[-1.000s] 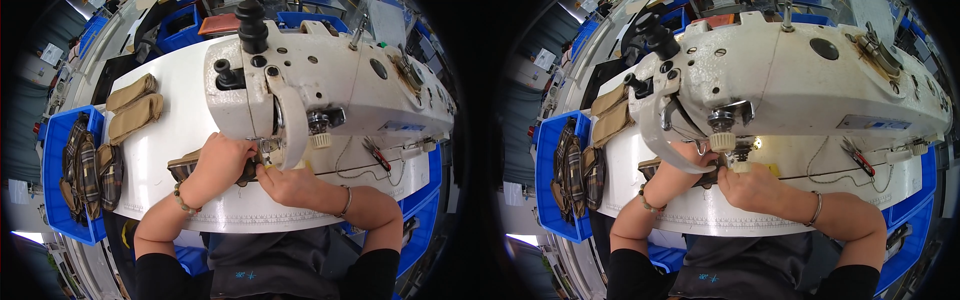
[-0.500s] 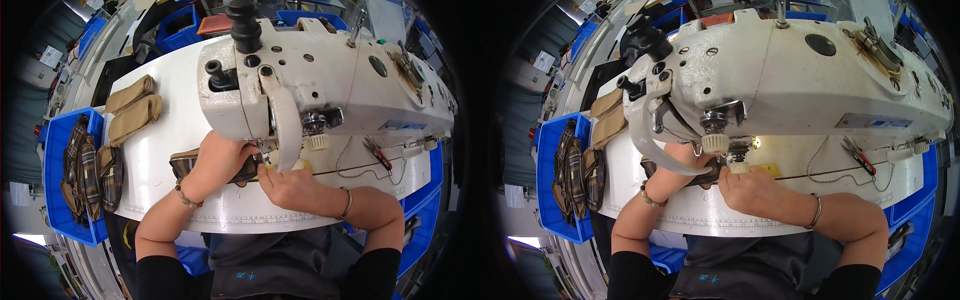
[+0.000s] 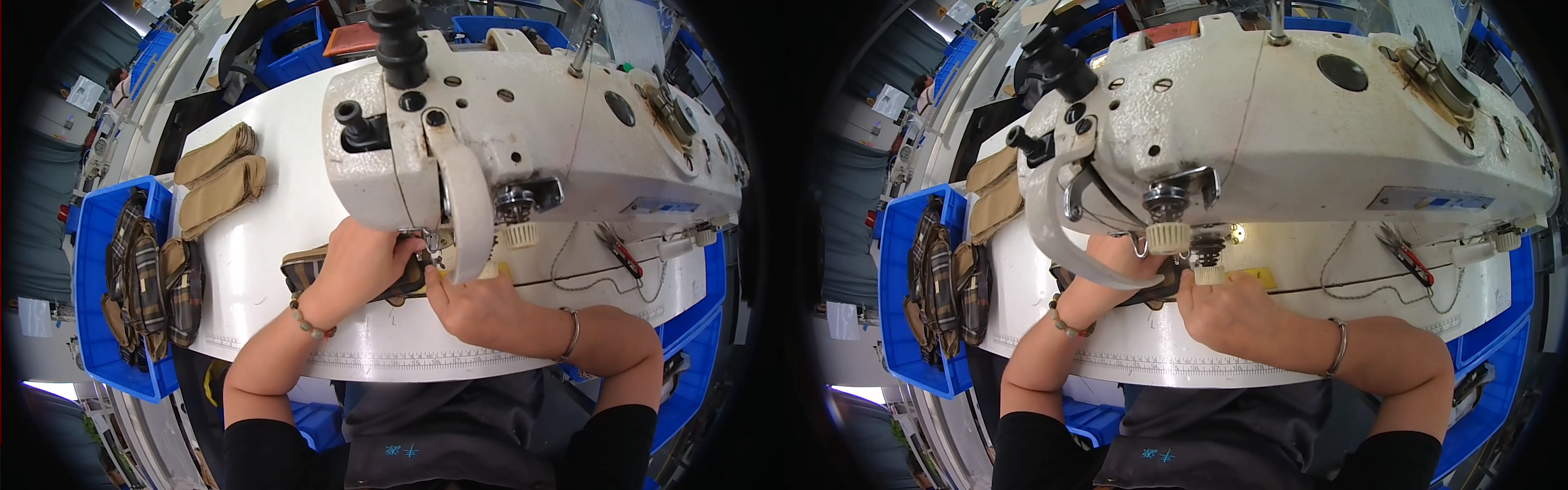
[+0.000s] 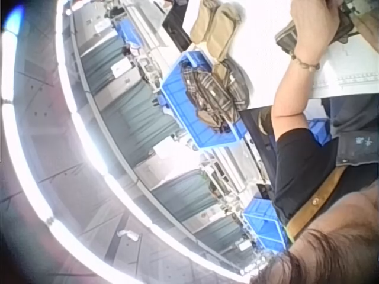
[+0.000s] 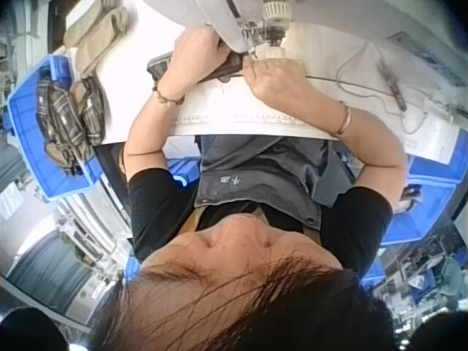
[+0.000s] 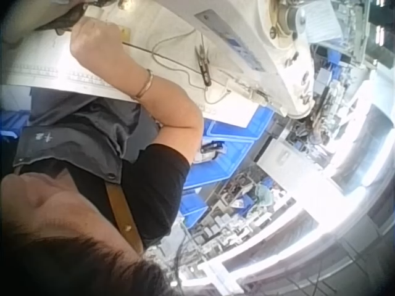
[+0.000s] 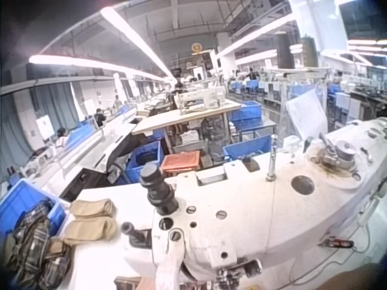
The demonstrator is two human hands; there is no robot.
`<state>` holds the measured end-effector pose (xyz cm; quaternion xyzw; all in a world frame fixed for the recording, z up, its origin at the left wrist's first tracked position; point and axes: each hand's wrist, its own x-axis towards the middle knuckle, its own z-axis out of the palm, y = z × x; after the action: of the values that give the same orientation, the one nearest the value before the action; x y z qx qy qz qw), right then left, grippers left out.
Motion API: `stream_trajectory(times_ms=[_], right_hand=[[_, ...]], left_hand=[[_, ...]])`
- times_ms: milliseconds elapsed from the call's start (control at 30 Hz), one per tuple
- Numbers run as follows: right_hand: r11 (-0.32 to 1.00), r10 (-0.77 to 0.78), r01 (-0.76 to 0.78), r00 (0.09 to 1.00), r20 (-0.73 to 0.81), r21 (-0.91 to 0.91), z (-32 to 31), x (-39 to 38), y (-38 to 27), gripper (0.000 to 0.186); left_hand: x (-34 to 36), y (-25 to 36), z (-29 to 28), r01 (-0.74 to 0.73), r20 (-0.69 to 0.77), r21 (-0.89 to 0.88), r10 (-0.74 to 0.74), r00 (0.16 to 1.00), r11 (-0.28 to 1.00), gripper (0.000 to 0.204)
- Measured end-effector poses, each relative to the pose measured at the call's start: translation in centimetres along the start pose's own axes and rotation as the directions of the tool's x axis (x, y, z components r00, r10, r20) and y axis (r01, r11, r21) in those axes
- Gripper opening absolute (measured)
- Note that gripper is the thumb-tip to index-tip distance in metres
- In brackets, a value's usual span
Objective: Operating an industrial sewing machine to stitch leather components for footwear.
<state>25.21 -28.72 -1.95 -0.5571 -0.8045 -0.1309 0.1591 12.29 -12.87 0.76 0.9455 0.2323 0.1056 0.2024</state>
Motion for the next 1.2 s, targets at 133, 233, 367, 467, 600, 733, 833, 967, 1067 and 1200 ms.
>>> stream_trajectory(times_ms=[133, 233, 367, 467, 600, 733, 833, 967, 1067, 1200], right_hand=[[1.0, 0.015, -0.014, 1.0, -0.012, 0.018, 0.0, -0.1, -0.1, 0.036], [0.998, 0.032, -0.031, 0.999, -0.019, 0.046, 0.2, -0.2, 0.0, 0.036], [0.999, 0.021, -0.018, 0.997, -0.079, 0.04, 1.1, -0.3, 0.1, 0.036], [1.0, 0.024, -0.025, 0.998, -0.064, -0.011, 1.5, 0.0, 0.5, 0.036], [0.991, 0.069, -0.076, 0.995, -0.067, -0.107, 2.1, 0.1, 1.1, 0.032], [0.999, 0.042, -0.045, 0.993, -0.112, -0.028, 3.0, 0.0, 2.1, 0.02], [0.996, 0.074, -0.071, 0.994, -0.077, 0.044, 3.4, -0.1, 2.3, 0.009], [0.997, 0.074, -0.072, 0.995, -0.071, 0.033, 3.7, -0.4, 2.5, 0.009], [0.997, 0.076, -0.076, 0.995, -0.071, -0.003, 3.7, -0.3, 2.3, 0.015], [0.999, 0.04, -0.038, 0.997, -0.064, 0.031, 8.1, -2.2, 2.8, 0.028]], left_hand=[[0.1, -0.4, 0.5, 0.039, 0.021, -0.002, -0.039, 0.999, 0.999, 0.026], [0.3, -1.0, 0.8, 0.027, 0.034, -0.098, -0.024, 0.999, 0.995, 0.026], [0.5, -1.1, 1.1, -0.043, -0.043, -0.089, 0.039, 0.998, 0.995, 0.015], [0.8, -1.8, 1.3, -0.075, -0.07, -0.044, 0.072, 0.995, 0.996, 0.011], [2.2, -2.3, 1.2, -0.154, -0.122, -0.096, 0.142, 0.982, 0.983, 0.014], [3.3, -2.6, 0.3, -0.243, -0.105, -0.103, 0.233, 0.967, 0.964, 0.024], [3.9, -3.0, 0.4, -0.395, -0.176, -0.108, 0.373, 0.911, 0.912, 0.024], [3.6, -2.5, 0.6, -0.382, -0.224, -0.124, 0.349, 0.91, 0.916, 0.027], [3.5, -2.1, 0.3, -0.311, -0.219, -0.211, 0.266, 0.939, 0.926, 0.028], [4.2, -2.2, 0.7, -0.35, -0.235, -0.262, 0.292, 0.927, 0.9, 0.029]])
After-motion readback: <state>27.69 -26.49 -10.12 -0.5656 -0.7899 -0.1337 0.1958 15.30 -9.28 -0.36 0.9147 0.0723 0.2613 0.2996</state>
